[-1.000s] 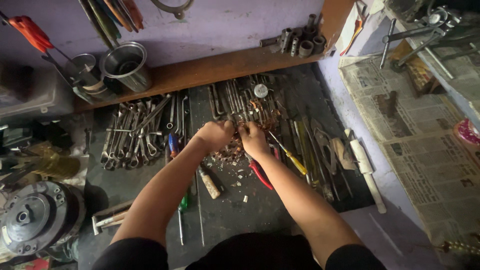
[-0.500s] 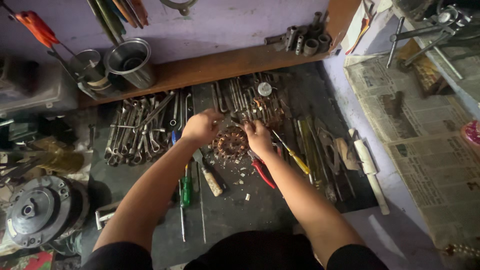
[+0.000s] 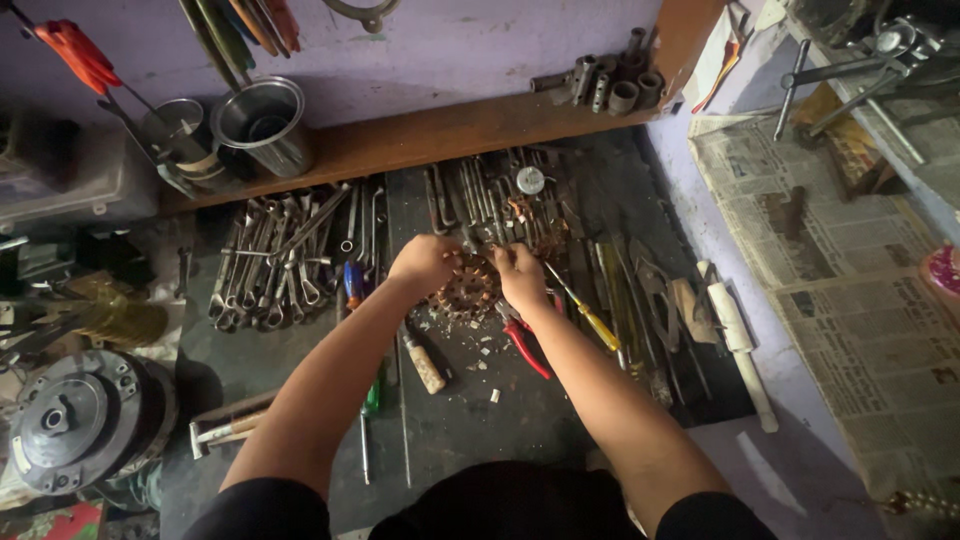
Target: The person uses a screwdriver to pry and remove copper wiring and insulation from the internal core of a motor component over a workbench. The person pulls the wire pieces away and clears debris from the metal housing.
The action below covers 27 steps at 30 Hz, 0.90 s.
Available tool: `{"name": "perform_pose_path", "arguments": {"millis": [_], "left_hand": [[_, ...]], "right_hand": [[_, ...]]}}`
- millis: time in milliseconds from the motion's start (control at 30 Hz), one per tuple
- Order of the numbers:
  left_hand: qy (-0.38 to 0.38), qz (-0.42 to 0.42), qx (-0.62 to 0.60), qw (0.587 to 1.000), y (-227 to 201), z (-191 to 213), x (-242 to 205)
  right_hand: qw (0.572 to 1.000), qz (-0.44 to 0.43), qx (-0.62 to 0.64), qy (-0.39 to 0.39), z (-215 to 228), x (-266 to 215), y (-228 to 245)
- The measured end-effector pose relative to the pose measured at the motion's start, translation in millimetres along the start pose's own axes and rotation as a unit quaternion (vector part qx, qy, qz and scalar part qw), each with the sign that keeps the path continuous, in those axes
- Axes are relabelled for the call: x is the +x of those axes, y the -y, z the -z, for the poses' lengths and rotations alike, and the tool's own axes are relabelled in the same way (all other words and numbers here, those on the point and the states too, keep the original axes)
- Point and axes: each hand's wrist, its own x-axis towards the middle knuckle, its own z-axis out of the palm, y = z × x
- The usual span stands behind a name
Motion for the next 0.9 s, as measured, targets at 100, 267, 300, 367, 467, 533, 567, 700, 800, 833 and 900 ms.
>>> {"name": "perform_pose_path", "arguments": {"millis": [100, 267, 300, 367, 467, 533, 567, 700, 800, 833, 900], "left_hand": [[0.002, 0.042, -0.057, 0.997, 4, -1, 4], [-0.020, 0.027, 0.026, 0.999, 24, 2, 7], [-0.012, 0.028, 0.037, 0.999, 27, 2, 8], [0.004, 0.032, 0.056, 0.998, 35, 1, 9], [-0.016, -0.035, 0.093, 0.995, 43, -3, 16], [-0.005, 0.024, 0.018, 1.000, 46, -3, 21], [0.001, 0.053, -0.019, 0.998, 46, -3, 23], [-0.052, 0.142, -0.334, 0.930, 43, -2, 35], [-0.166, 0.073, -0.336, 0.924, 34, 4, 47], [-0.238, 0.011, -0.205, 0.949, 31, 9, 48], [-0.302, -0.063, 0.002, 0.951, 26, 16, 41]], "right_hand": [[0.999, 0.017, -0.038, -0.002, 5, -1, 12], [0.993, 0.086, -0.069, 0.045, 27, -18, 73], [0.990, 0.086, -0.095, 0.059, 30, -19, 87], [0.982, 0.086, -0.146, 0.088, 34, -24, 107], [0.970, 0.173, -0.162, 0.059, 36, -23, 119], [0.974, 0.124, -0.170, 0.086, 38, -22, 120], [0.975, 0.100, -0.173, 0.100, 38, -21, 120], [0.976, 0.099, -0.179, 0.077, 37, -18, 115], [0.977, 0.100, -0.171, 0.074, 38, -15, 110], [0.979, 0.092, -0.164, 0.073, 39, -13, 108], [0.981, 0.081, -0.159, 0.073, 38, -14, 106]]}}
